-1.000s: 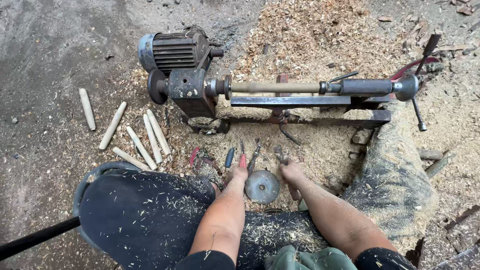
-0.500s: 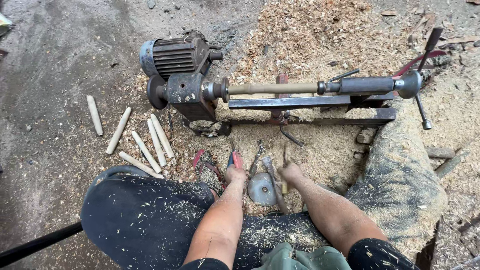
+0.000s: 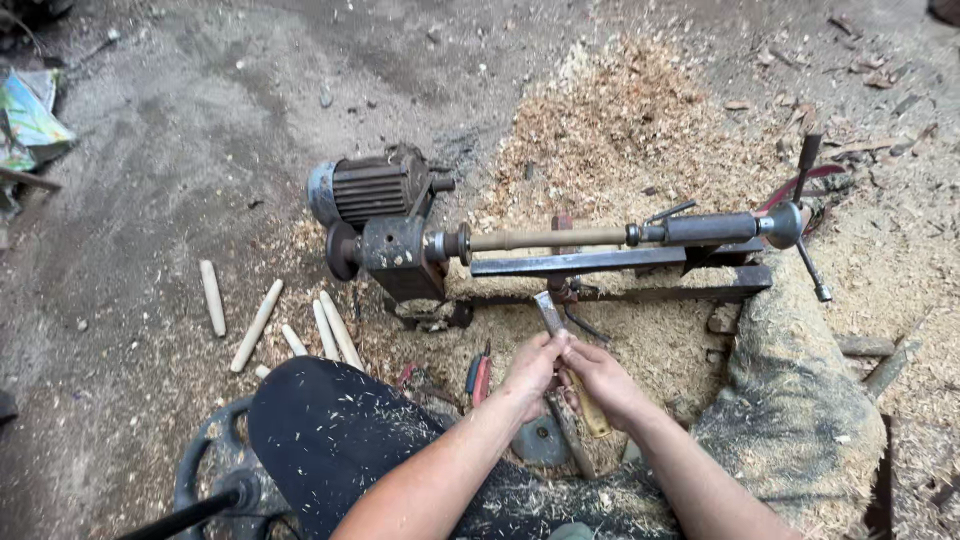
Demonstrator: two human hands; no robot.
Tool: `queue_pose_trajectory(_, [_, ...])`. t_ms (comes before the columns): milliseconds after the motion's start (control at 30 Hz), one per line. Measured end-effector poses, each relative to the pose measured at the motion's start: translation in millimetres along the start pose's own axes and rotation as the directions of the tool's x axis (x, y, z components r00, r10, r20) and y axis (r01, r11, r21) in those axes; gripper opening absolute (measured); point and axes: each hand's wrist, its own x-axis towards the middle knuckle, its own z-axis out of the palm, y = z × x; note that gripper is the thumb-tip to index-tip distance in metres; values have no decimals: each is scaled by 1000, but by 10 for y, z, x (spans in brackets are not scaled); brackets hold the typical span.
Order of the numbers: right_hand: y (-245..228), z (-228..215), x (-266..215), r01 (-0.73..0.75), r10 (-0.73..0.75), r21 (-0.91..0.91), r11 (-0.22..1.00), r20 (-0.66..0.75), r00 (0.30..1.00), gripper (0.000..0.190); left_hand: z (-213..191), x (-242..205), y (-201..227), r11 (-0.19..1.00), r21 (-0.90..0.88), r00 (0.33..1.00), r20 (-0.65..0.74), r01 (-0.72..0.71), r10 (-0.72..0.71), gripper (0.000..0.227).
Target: The person operates a wood lathe to shape cylindrical wooden dowels. They mount a dowel, use a chisel to smooth and shape the rotating wood, and then remove the finished piece. The process is repeated with multiple dowels.
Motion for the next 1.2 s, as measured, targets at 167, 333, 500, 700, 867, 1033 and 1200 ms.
queue_pose_trajectory(167, [55, 115, 95, 66, -72, -278, 958, -10, 997, 41, -435, 542, -287, 839, 478, 954, -8, -259, 299, 32])
queue_pose_trajectory(333, [475, -10, 183, -301, 175, -563, 770, -267, 948, 45, -766, 1146, -1422, 89, 986, 983, 130, -142, 129, 33])
queue_pose_trajectory(500, [484, -97, 286, 26, -82, -428, 903, -112, 990, 40, -563, 1581, -1948, -97, 978, 981, 189, -184, 49, 40])
queue_pose_trajectory(700, [758, -255, 317, 168, -217, -363, 916, -98, 971, 39, -671, 1727, -2161, 309, 951, 961, 104, -21, -255, 37])
queue_pose_trajectory(867, [740, -273, 353, 255, -435, -607, 752, -168, 884, 47, -927, 1260, -1407, 534, 841, 996, 73, -90, 52, 42])
queue_pose_trajectory(1033, [632, -51, 318, 221, -605, -912, 345, -36, 796, 41, -1084, 564, -564, 963, 252, 990, -81, -95, 119, 66])
queue_pose_trajectory(1200, [458, 127, 136, 99, -377, -871, 481, -104, 920, 49, -726, 154, -286, 952, 34, 935, -184, -303, 304, 62])
